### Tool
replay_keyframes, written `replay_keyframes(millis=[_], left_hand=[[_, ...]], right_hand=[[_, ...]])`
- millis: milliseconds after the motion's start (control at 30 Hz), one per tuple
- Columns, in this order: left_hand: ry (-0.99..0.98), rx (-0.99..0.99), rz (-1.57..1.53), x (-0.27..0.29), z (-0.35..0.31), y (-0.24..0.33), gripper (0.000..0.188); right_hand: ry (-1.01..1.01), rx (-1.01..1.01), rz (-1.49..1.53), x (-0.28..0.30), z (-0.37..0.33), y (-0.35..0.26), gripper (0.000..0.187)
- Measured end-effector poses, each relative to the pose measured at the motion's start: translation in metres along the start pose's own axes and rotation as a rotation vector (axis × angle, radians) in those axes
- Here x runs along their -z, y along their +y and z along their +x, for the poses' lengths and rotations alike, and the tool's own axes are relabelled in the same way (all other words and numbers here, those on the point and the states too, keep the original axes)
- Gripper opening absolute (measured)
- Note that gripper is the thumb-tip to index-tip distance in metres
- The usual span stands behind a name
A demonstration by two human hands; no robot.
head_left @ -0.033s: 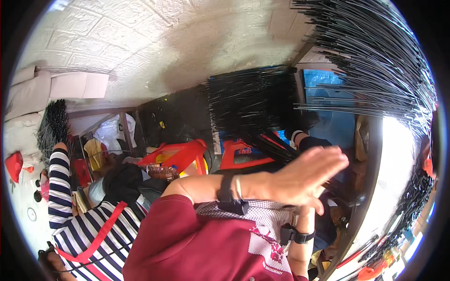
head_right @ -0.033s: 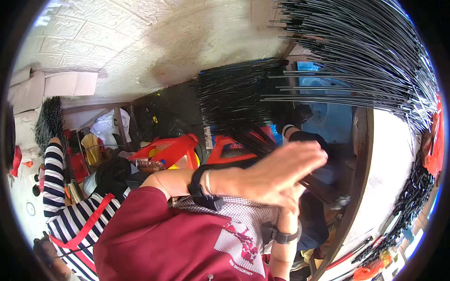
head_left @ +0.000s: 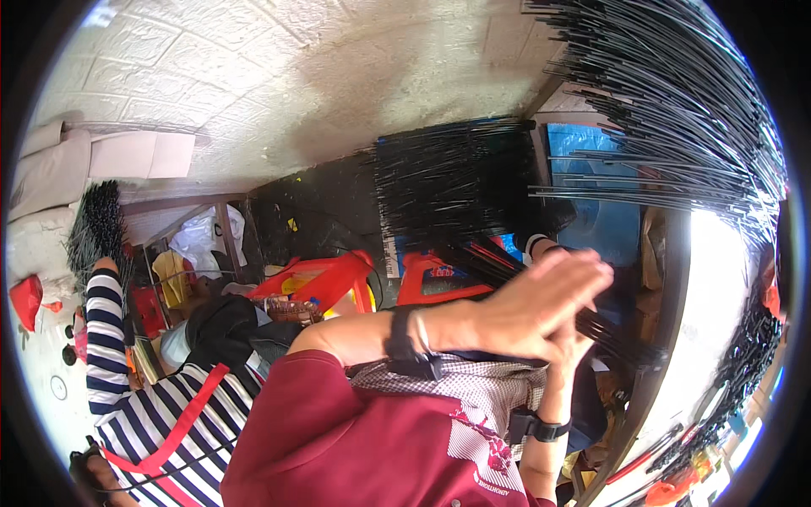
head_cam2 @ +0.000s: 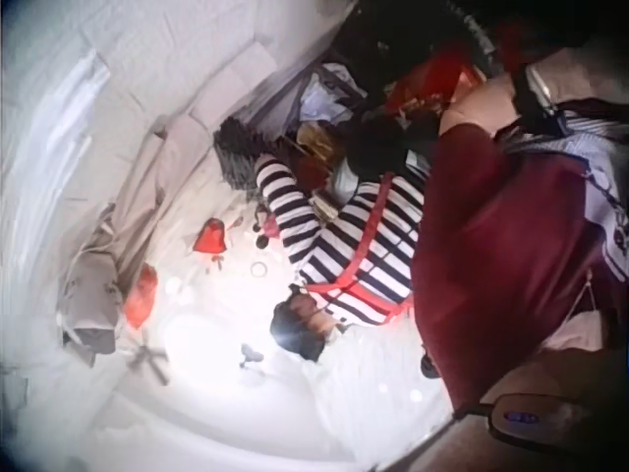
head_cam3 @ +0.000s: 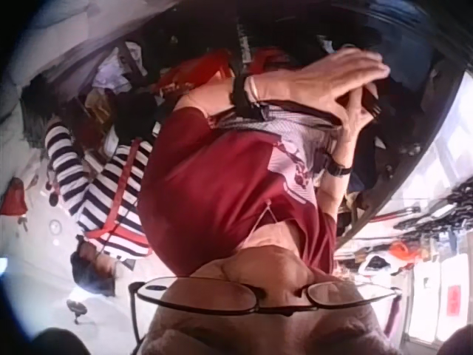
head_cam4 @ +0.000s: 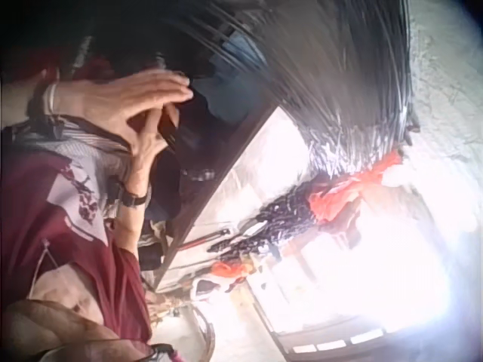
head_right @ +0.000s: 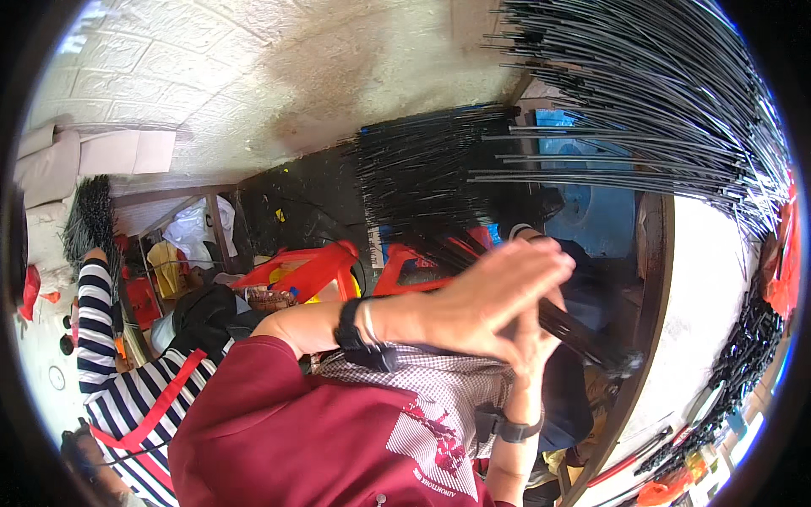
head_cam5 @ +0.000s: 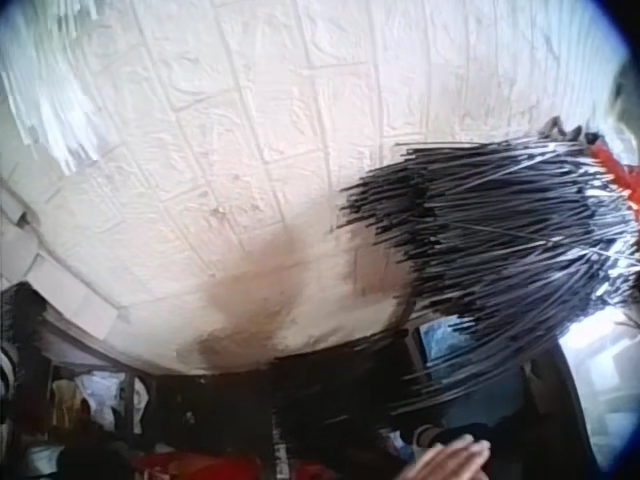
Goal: Assembling the metal ribs and plastic components for umbrella frames in a factory setting.
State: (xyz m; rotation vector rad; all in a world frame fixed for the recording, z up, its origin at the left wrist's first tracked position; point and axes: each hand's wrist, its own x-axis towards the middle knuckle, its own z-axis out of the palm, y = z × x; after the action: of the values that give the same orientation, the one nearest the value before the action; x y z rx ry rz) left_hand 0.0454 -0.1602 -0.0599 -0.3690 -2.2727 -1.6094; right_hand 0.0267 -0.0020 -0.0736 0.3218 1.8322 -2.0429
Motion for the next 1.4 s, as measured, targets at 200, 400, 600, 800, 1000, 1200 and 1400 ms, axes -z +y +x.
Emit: replay_keyframes(millis=[200, 400, 600, 800, 1000, 1200, 1400], left_hand=[[-0.306, 0.350, 0.291, 0.024, -0.065, -0.056, 0.128], [-0.398, 0.538, 0.099, 0.032, -0.061, -0.068, 0.062], [-0.341, 0.694, 0.371, 0.055, -0.095, -0.118, 0.036], [-0.373, 0.975, 0.682, 0.099, -0.140, -0.194, 0.047], [-0.336, 0.962, 0.908, 0.135, -0.091, -0.262, 0.043], [-0.249, 0.853, 1.202, 0.151, -0.039, -0.309, 0.069], [-0.474, 1.071, 1.057, 0.135, -0.076, -0.324, 0.060]], right_hand=[[-0.130, 0.091, -0.060, 0.024, 0.025, -0.015, 0.027], [-0.089, 0.032, 0.036, -0.002, 0.035, -0.008, 0.030], [-0.222, -0.146, -0.008, -0.028, 0.036, 0.002, 0.063], [-0.179, -0.260, -0.118, 0.004, 0.018, -0.010, 0.043], [0.003, -0.225, 0.038, 0.047, 0.016, -0.031, 0.017], [0.092, -0.192, 0.027, 0.059, 0.017, -0.040, 0.014], [0.109, -0.202, 0.000, 0.067, 0.011, -0.045, 0.014]])
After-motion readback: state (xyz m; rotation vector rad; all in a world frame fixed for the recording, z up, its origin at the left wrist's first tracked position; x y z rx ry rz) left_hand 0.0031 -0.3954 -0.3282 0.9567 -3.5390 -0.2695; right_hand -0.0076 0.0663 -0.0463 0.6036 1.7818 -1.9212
